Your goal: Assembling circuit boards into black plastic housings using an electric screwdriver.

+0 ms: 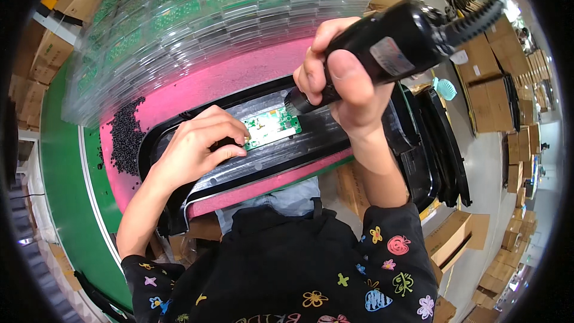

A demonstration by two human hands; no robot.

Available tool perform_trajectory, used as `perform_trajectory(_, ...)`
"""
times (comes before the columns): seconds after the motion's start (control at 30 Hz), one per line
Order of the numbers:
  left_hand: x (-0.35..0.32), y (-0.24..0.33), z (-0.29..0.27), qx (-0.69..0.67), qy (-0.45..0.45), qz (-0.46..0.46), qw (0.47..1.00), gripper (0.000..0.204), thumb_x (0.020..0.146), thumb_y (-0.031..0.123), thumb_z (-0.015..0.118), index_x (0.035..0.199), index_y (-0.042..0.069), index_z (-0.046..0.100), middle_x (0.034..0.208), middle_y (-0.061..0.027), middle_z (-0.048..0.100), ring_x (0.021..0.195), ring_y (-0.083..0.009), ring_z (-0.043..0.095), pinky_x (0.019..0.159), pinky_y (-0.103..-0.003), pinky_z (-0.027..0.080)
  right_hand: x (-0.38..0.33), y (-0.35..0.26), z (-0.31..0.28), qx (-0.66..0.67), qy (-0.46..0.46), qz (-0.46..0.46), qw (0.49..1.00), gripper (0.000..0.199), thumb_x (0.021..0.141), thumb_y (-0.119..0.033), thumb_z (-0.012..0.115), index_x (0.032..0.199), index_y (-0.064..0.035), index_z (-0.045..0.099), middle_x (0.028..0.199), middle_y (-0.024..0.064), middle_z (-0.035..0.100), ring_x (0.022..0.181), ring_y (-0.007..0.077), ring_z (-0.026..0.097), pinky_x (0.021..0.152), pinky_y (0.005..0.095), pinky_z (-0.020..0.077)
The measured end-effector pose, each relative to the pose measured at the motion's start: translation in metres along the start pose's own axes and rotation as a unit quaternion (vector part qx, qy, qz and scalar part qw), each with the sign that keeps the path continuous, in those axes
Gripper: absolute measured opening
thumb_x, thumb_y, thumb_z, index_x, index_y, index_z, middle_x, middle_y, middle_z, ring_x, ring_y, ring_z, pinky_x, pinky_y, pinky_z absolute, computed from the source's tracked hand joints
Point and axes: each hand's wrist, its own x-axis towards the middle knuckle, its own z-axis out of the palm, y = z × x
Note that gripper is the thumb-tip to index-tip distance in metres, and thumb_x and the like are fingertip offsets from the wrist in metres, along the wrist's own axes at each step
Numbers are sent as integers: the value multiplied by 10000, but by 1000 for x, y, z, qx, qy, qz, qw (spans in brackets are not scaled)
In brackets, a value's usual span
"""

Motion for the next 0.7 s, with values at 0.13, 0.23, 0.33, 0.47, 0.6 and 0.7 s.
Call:
perform_trajectory(0.13,0,1,4,41,-1,30,999,162,802,176,709,874,61,620,977,-13,682,919,-232,608,715,-376,531,0,11,-3,89,29,0,996,280,856,-195,624,987,32,525,611,88,531,465,139,450,507,299,426)
perform_trajectory(0.23,1,2,7,60,-6,33,998,152,809,169,699,862,55,613,985,-10,683,914,-237,606,722,-373,532,-2,16,-6,-1,20,8,1000,360,893,-365,555,1005,-30,484,611,34,486,446,118,416,501,298,382)
perform_trajectory(0.33,2,8,3,52,-40,-16,998,142,802,127,704,877,31,630,1034,-50,707,899,-269,646,742,-366,540,-1,16,-5,-30,21,22,999,362,892,-361,559,1008,-27,484,607,38,485,442,120,415,503,300,387)
perform_trajectory(0.47,-1,6,5,37,-44,-51,997,135,814,112,692,887,18,629,1060,-59,707,905,-284,668,731,-369,547,1,12,0,-60,18,28,998,363,887,-347,576,1002,-16,482,595,38,474,440,117,417,490,292,385)
perform_trajectory(0.6,-1,6,4,28,-50,-76,996,123,815,92,687,894,12,636,1061,-55,711,883,-281,686,711,-369,557,5,17,1,-45,-11,29,999,379,874,-354,608,974,-13,477,590,39,466,438,109,412,455,263,359)
perform_trajectory(0.7,-1,7,3,28,-48,-83,995,112,815,86,685,889,14,642,1052,-49,714,861,-276,691,699,-365,559,6,22,0,-5,-52,36,998,385,868,-353,624,965,-12,475,587,37,459,439,104,407,434,245,337)
